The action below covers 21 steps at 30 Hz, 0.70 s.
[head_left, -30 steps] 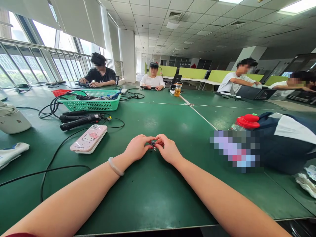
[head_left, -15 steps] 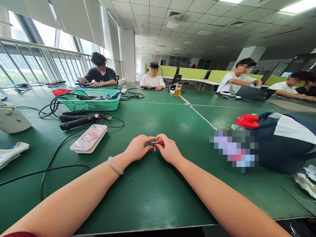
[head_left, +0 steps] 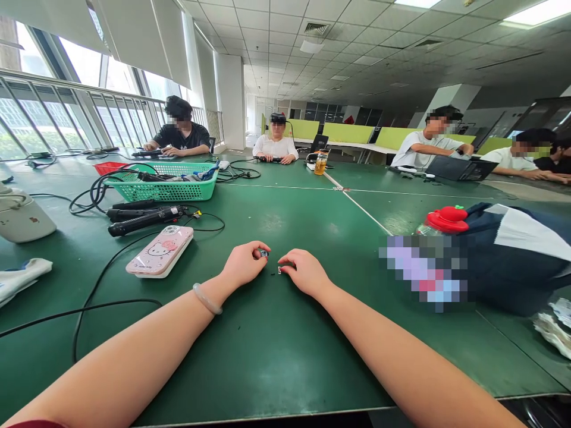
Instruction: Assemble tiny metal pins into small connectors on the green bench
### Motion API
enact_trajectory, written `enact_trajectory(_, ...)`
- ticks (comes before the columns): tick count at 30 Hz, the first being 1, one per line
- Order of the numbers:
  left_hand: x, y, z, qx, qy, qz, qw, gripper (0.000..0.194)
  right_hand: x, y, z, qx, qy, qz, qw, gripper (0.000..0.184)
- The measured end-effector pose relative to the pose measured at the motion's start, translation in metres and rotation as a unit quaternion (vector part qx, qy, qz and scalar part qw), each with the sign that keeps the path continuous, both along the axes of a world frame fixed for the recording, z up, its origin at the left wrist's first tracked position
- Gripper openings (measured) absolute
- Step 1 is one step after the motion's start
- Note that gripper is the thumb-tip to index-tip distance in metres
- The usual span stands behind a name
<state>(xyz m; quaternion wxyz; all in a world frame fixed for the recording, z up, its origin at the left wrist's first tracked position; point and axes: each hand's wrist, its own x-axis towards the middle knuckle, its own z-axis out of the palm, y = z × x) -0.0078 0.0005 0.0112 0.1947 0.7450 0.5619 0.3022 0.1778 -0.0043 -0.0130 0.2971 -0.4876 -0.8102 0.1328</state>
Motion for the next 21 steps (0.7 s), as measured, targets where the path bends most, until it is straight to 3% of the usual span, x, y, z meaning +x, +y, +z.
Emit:
enact_trajectory(4,0.001,-0.005,0.001,0.016,0.037,0.047,0.998,0.021,-0.002,0.000,0.000,0.000,-0.031,0.017,0.999,0.012)
enact_trajectory(7,0.004,-0.009,0.000,0.016,0.040,0.043,0.998,0.018,-0.004,0.000,0.001,0.000,-0.036,0.021,0.999,0.013)
enact_trajectory(13,0.009,-0.005,-0.010,-0.112,-0.124,-0.028,0.986,0.016,-0.007,-0.001,0.000,-0.002,-0.037,0.019,0.999,0.012)
enact_trajectory(16,0.009,-0.002,-0.011,-0.121,-0.182,-0.045,0.975,0.016,-0.007,-0.002,-0.002,0.008,-0.028,0.036,0.999,0.011)
enact_trajectory(21,0.008,-0.002,-0.007,-0.109,-0.191,-0.061,0.974,0.017,-0.006,-0.002,-0.003,0.013,-0.011,0.045,0.999,0.012)
